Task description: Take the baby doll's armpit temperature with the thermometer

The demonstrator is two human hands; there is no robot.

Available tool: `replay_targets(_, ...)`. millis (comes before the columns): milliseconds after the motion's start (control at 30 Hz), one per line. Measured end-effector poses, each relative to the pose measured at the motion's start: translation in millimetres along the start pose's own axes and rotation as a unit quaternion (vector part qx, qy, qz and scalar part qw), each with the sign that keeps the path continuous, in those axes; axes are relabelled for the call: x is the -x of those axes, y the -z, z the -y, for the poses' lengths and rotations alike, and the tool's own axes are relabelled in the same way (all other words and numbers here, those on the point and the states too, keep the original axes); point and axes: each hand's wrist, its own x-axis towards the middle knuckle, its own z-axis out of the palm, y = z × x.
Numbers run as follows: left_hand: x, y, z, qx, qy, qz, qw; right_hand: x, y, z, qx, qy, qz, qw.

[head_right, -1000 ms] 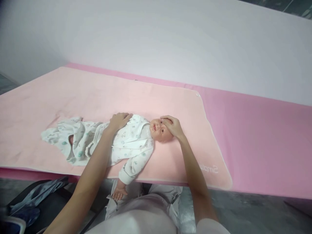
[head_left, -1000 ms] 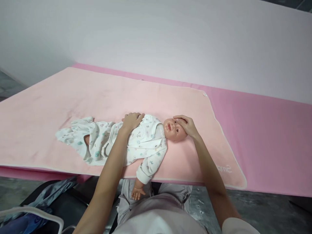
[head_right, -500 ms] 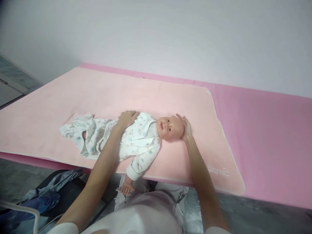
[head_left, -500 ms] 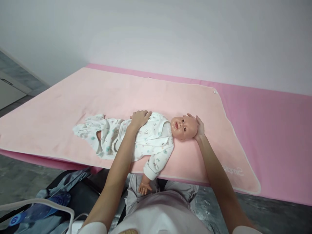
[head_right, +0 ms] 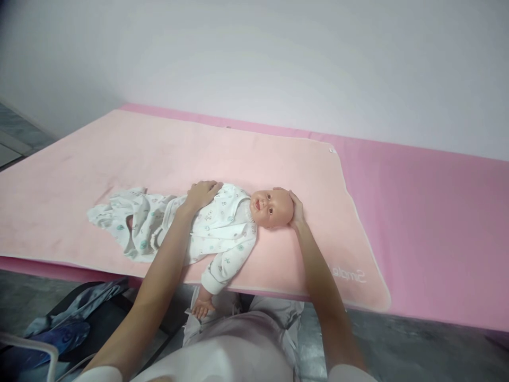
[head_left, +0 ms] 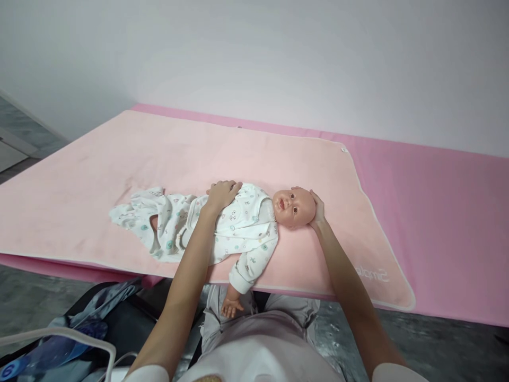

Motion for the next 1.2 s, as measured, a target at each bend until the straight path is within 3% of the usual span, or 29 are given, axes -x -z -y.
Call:
replay_targets(167,-0.3,-0.5,1.1,0.000,-0.005,-0.003,1.000,-4.0,3.9,-3.0,-0.040,0.056,-0.065,0.995)
replay_targets(367,-1.2,-1.0,1.4,-0.003,-0.004,0.002,1.000,0.8,-1.1,-2.4,-0.018,-0.003,0.013,1.000)
replay_targets(600,-1.1,-0.6,0.9,-0.004,-0.005,-0.004,1.000,-3.5,3.0,-4.3,0.001,0.084,-0.044,0.995)
replay_targets(733,-1.4,-0.4,0.9,-0.005,-0.005,-0.003,1.000,-5.3,2.2,-6.1,0.017,0.061,-0.010,0.998)
replay_targets(867,-1.2,-0.6,1.7,-0.004,-0.008,-0.006,1.000,-4.1,0.5,-1.6,0.019,0.079,-0.040,0.996)
replay_targets(1200,-1.6,-0.7,1.5,-0.010,-0.007,-0.002,1.000,5.3,-4.6,7.4,0.041,-0.019,-0.001,0.999)
